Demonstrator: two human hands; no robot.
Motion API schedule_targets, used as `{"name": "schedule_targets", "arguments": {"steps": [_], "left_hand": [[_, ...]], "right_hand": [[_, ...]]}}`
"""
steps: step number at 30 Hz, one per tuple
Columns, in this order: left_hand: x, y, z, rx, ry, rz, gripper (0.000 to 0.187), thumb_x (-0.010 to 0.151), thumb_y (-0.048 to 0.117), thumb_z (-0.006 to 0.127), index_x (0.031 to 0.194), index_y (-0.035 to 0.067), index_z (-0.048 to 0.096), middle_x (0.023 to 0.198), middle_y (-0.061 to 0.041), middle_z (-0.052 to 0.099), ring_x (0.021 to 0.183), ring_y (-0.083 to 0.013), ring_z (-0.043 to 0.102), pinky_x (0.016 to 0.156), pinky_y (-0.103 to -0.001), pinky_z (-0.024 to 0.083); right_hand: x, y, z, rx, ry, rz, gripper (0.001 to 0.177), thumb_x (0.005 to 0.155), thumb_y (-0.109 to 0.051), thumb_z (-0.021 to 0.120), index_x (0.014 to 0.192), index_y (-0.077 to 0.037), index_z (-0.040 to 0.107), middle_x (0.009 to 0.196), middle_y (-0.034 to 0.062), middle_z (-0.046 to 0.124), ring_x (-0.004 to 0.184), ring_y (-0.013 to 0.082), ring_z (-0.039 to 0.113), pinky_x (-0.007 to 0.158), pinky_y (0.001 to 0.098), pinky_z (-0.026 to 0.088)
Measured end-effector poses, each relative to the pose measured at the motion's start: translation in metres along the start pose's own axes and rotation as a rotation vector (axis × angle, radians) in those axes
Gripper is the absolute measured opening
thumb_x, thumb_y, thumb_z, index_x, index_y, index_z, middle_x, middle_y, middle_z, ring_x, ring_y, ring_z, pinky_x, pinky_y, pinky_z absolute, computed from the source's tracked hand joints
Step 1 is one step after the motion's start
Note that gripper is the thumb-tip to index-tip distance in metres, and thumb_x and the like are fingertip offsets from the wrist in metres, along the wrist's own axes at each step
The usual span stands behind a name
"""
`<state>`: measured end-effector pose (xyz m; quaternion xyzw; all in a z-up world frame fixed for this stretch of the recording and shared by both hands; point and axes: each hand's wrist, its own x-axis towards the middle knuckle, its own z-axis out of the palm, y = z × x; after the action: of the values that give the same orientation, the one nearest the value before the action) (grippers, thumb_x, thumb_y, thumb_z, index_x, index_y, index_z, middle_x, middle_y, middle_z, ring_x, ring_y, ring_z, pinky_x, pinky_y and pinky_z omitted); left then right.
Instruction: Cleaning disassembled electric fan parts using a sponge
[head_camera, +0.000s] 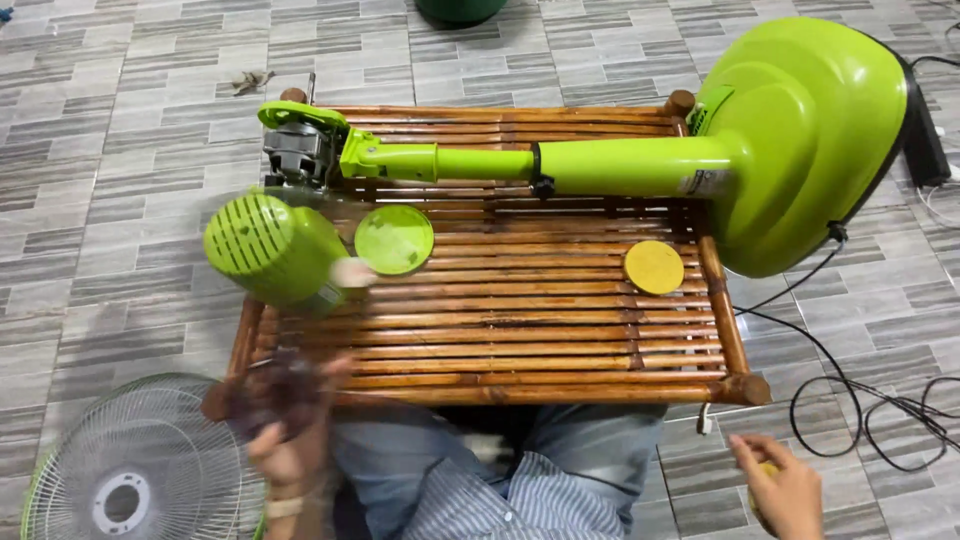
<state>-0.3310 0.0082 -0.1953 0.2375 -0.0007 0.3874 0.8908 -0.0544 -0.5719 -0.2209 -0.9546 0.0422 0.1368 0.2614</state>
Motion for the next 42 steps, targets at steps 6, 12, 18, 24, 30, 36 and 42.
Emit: {"name": "schedule_targets", "arguments": {"steps": [6,12,18,24,30,36,42], "left_hand": [[0.002,0.082,-0.049,0.721,0.194,0.390,0.100,0.080,0.079,0.056,0.145,0.003,0.048,0.143,-0.017,0.057,0.143,-0.0295,0.054,0.138,-0.046,0.034],[0.015,0.086,-0.072,0.504,0.226,0.537,0.090,0.076,0.073,0.066,0.139,0.010,0.054,0.122,-0.011,0.074,0.121,-0.0282,0.074,0.116,-0.034,0.063],[0.020,0.070,-0.087,0.451,0.305,0.371,0.084,0.074,0.078,0.035,0.114,0.013,0.072,0.102,-0.006,0.072,0.099,-0.0222,0.069,0.087,-0.042,0.057],[0.022,0.072,-0.117,0.338,0.376,0.564,0.069,0.081,0.067,0.042,0.116,0.012,0.064,0.075,-0.002,0.061,0.070,-0.0144,0.057,0.071,-0.031,0.044],[0.019,0.075,-0.104,0.288,0.373,0.481,0.059,0.080,0.064,0.034,0.083,0.013,0.062,0.066,-0.001,0.052,0.066,-0.0175,0.052,0.073,-0.035,0.044],[0.011,0.082,-0.115,0.315,0.406,0.572,0.054,0.083,0.060,0.035,0.090,0.012,0.060,0.065,-0.002,0.054,0.062,-0.0161,0.050,0.070,-0.032,0.040],[0.006,0.086,-0.099,0.368,0.462,0.543,0.053,0.084,0.057,0.029,0.104,0.016,0.056,0.074,0.004,0.057,0.074,-0.0131,0.060,0.076,-0.035,0.051]], "right_hand": [[0.035,0.035,-0.007,0.193,0.443,-0.308,0.041,0.098,-0.017,0.082,0.134,0.000,0.072,0.109,0.0102,0.072,0.103,0.0257,0.065,0.097,0.0378,0.049],[0.057,-0.027,0.016,0.447,0.095,-0.366,0.065,0.085,-0.002,0.071,0.148,-0.001,0.055,0.138,0.0197,0.061,0.123,0.0307,0.058,0.104,0.0395,0.043],[0.045,-0.048,0.041,0.276,0.509,-0.537,0.044,0.111,-0.036,0.064,0.134,0.002,0.066,0.116,0.0214,0.069,0.096,0.0342,0.064,0.085,0.0436,0.049],[0.021,-0.065,0.034,0.298,0.532,-0.479,0.037,0.103,-0.024,0.075,0.130,-0.001,0.063,0.115,0.0185,0.071,0.102,0.0335,0.068,0.087,0.0433,0.051],[0.013,-0.058,0.036,0.272,0.545,-0.437,0.037,0.104,-0.031,0.072,0.128,-0.005,0.061,0.117,0.0149,0.070,0.102,0.0340,0.066,0.085,0.0444,0.050],[-0.011,-0.068,0.024,0.317,0.493,-0.482,0.039,0.101,-0.021,0.075,0.131,-0.002,0.058,0.118,0.0175,0.067,0.103,0.0328,0.065,0.089,0.0429,0.050],[-0.023,-0.072,0.015,0.318,0.455,-0.501,0.039,0.104,-0.019,0.073,0.133,-0.001,0.056,0.117,0.0198,0.067,0.103,0.0330,0.066,0.088,0.0439,0.051]]}}
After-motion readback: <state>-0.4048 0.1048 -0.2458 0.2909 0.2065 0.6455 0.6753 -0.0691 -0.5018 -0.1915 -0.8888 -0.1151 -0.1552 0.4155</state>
